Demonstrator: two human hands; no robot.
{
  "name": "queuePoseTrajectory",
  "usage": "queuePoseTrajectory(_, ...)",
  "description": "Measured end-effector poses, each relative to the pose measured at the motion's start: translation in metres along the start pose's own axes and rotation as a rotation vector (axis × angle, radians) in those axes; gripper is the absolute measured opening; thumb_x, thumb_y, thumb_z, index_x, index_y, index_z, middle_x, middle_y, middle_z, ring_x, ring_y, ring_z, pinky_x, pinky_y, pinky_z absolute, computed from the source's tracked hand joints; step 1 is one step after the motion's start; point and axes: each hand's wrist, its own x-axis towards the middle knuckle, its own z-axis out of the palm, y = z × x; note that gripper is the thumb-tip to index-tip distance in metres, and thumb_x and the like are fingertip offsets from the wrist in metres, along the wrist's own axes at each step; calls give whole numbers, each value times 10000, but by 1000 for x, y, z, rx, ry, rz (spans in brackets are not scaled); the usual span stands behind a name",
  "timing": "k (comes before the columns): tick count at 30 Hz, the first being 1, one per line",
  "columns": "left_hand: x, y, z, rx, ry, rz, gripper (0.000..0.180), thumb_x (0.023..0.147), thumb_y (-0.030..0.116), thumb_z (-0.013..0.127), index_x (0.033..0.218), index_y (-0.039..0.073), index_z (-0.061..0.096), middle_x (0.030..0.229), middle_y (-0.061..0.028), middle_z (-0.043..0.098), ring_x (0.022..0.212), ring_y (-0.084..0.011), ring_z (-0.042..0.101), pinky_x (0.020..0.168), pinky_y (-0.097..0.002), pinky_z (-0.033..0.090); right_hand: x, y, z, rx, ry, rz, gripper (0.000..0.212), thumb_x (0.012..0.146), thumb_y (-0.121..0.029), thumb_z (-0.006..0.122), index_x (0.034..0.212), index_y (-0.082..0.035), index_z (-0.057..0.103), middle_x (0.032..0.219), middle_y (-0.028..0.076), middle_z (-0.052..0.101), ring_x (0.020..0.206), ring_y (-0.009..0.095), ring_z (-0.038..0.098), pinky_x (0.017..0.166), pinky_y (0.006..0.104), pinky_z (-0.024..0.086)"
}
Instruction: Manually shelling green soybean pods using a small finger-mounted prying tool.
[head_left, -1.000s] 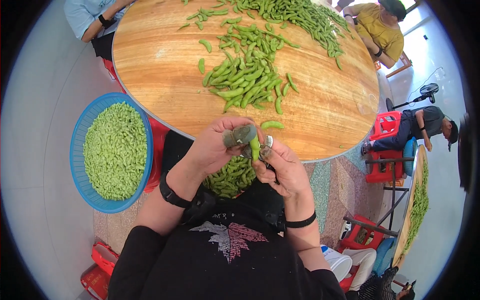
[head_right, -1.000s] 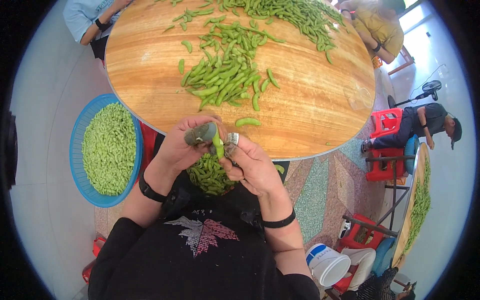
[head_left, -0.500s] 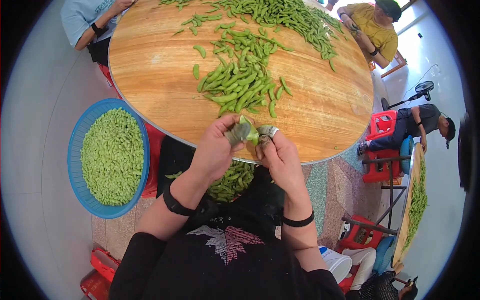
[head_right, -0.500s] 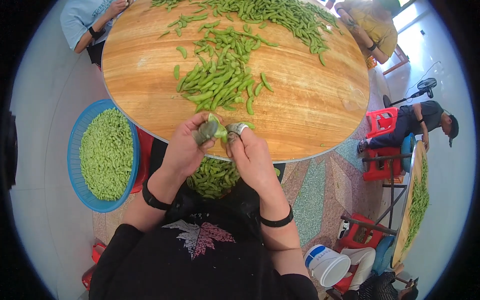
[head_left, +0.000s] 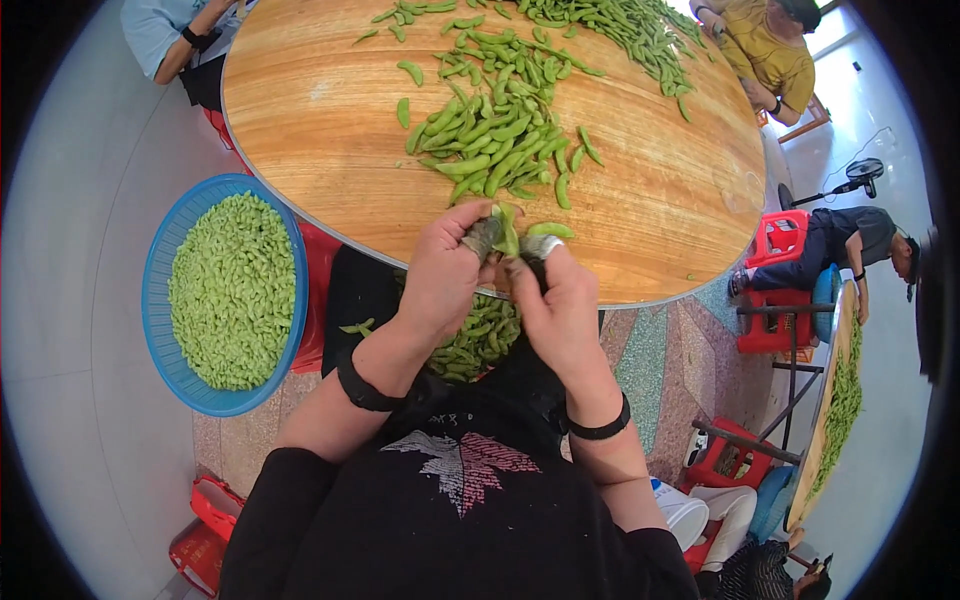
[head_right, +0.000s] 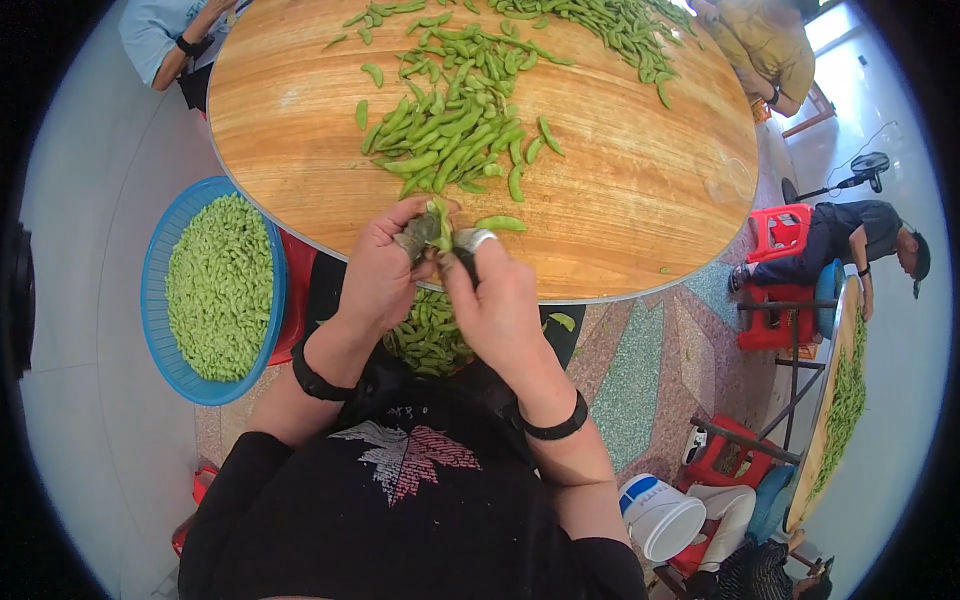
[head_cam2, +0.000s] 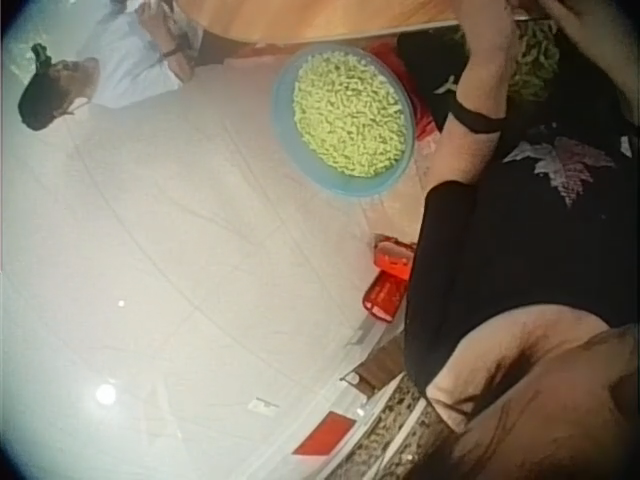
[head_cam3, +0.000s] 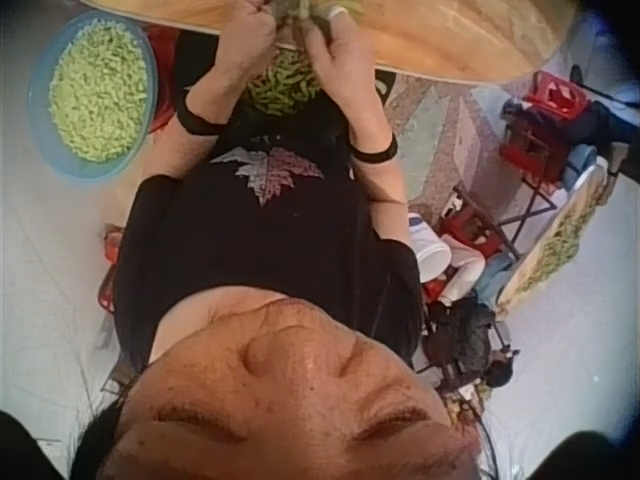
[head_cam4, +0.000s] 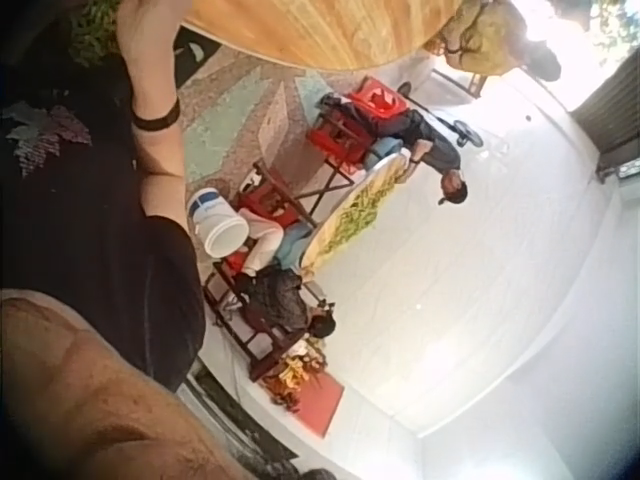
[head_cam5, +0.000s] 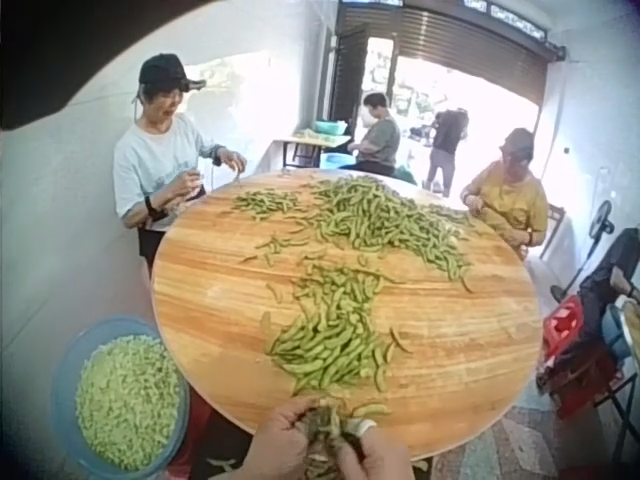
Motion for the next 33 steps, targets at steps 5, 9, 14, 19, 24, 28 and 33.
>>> queuePoseTrajectory(5,-6,12,-4,-78,-198,-144,100,880,62,548,974,76,583,804,14,573,601,-13,446,467,-151,304,-1,7,-12,235,-69,200,98,836,-79,591,841,6,543,585,73,534,517,112,484,488,268,386)
queuePoseTrajectory(9,-6,12,-3,-122,-229,-144,105,859,16,546,915,103,562,821,15,580,617,-19,471,469,-151,312,-4,8,-10,175,-103,176,103,835,-85,595,862,4,550,594,86,536,513,151,502,493,285,395)
queuePoseTrajectory(14,-9,5,0,-337,-104,-63,228,810,-87,525,938,101,541,864,-5,604,651,-41,527,465,-151,314,-4,0,-8,122,-82,92,108,866,-97,552,896,3,528,610,92,532,528,193,522,503,309,406)
queuePoseTrajectory(19,-13,-3,2,-281,-33,68,208,828,-5,586,1001,104,548,833,-12,590,603,-39,486,459,-153,298,-2,-9,-18,254,-249,244,115,913,-106,460,891,3,489,606,85,514,523,200,505,507,314,403)
queuePoseTrajectory(24,-16,-5,7,-269,4,133,241,814,-72,550,1002,78,549,832,9,602,649,-22,523,470,-149,312,-1,-7,-20,319,-322,327,121,919,-91,420,865,6,469,601,72,505,517,181,492,502,304,396)
queuePoseTrajectory(28,-16,-1,4,-194,-97,53,187,828,-36,554,980,72,574,802,30,584,612,-9,473,482,-151,307,-3,5,-12,99,-193,113,138,957,-112,387,891,-44,486,640,-32,471,502,37,365,453,186,284)
queuePoseTrajectory(33,-14,3,-3,-158,-171,-18,147,847,-7,542,955,78,595,805,41,582,606,0,458,493,-149,309,2,2,-15,848,-274,574,115,948,-90,408,898,-40,498,631,-25,489,481,37,359,442,177,266)
